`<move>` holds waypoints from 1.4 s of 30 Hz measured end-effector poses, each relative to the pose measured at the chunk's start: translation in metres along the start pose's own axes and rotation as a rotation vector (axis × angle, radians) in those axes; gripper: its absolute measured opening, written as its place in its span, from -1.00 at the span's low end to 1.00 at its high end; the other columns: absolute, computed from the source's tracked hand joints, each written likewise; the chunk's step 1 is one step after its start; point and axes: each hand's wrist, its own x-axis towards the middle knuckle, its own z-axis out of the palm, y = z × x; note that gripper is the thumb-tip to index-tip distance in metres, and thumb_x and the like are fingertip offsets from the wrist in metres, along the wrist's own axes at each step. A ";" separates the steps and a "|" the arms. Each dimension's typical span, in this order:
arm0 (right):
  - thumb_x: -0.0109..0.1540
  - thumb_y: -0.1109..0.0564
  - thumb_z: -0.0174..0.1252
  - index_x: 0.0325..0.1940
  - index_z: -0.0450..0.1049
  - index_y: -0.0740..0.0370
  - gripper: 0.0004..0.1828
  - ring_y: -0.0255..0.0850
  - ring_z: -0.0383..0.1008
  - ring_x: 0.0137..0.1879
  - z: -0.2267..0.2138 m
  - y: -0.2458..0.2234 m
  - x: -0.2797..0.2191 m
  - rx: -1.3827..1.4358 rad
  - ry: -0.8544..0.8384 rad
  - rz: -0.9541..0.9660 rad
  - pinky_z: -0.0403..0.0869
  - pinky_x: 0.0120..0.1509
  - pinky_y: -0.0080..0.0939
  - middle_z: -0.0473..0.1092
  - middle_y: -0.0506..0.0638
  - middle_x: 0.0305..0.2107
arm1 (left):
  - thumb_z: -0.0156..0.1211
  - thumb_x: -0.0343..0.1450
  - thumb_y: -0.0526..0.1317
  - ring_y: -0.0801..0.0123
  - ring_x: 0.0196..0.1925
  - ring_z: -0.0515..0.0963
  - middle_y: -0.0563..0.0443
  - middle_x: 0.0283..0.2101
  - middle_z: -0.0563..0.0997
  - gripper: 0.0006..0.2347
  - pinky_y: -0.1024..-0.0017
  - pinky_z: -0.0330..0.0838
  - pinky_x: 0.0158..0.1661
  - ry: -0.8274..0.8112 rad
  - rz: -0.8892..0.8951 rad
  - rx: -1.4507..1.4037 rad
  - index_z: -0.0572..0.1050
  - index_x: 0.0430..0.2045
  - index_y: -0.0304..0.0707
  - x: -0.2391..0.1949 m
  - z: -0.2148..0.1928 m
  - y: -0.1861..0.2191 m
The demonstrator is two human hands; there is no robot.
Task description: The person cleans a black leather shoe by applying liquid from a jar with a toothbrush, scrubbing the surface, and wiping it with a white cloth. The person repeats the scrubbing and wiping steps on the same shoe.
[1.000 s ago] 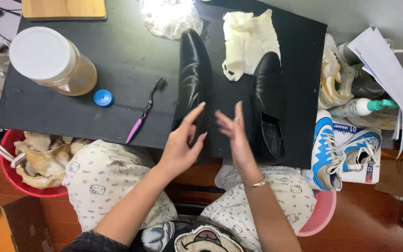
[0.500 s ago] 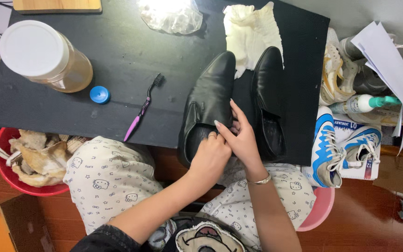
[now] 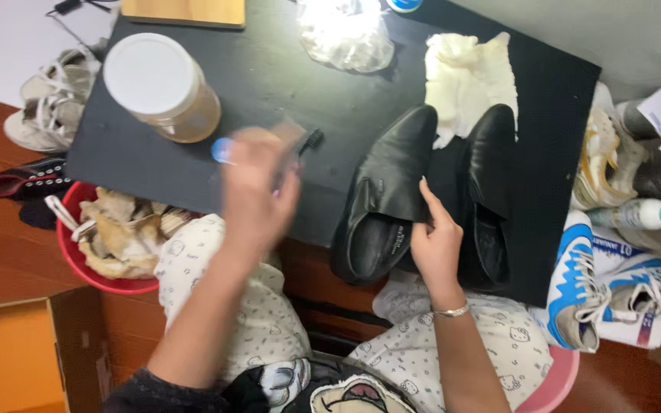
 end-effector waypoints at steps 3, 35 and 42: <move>0.29 0.41 0.02 0.43 0.43 0.11 -0.38 -0.42 0.29 -0.43 0.001 0.001 0.001 -0.125 -0.020 0.123 0.36 -0.32 -0.31 0.48 0.25 -0.45 | 0.64 0.36 -0.17 -0.26 0.44 0.11 -0.52 0.34 0.13 -0.18 -0.10 0.06 0.39 0.155 -0.114 0.362 0.10 0.43 -0.21 0.020 -0.037 -0.055; 0.15 -0.05 0.45 0.65 -0.25 0.28 0.25 0.07 0.22 0.47 -0.019 -0.047 0.043 -0.028 -0.181 -0.263 0.25 0.55 0.04 0.13 0.24 0.42 | 0.46 0.20 -0.23 -0.20 0.40 0.26 -0.28 0.36 0.32 -0.20 -0.03 0.07 0.40 -0.183 0.365 0.160 0.19 0.38 -0.34 0.022 0.068 0.037; -0.02 -0.11 0.63 0.51 0.06 0.24 0.21 0.08 0.27 0.39 -0.030 -0.051 0.069 -0.194 -0.250 -0.289 0.35 0.47 0.02 0.16 0.19 0.24 | 0.45 0.22 -0.13 -0.17 0.40 0.27 -0.25 0.38 0.32 -0.21 -0.01 0.09 0.39 -0.254 0.419 0.107 0.22 0.37 -0.36 0.028 0.074 0.031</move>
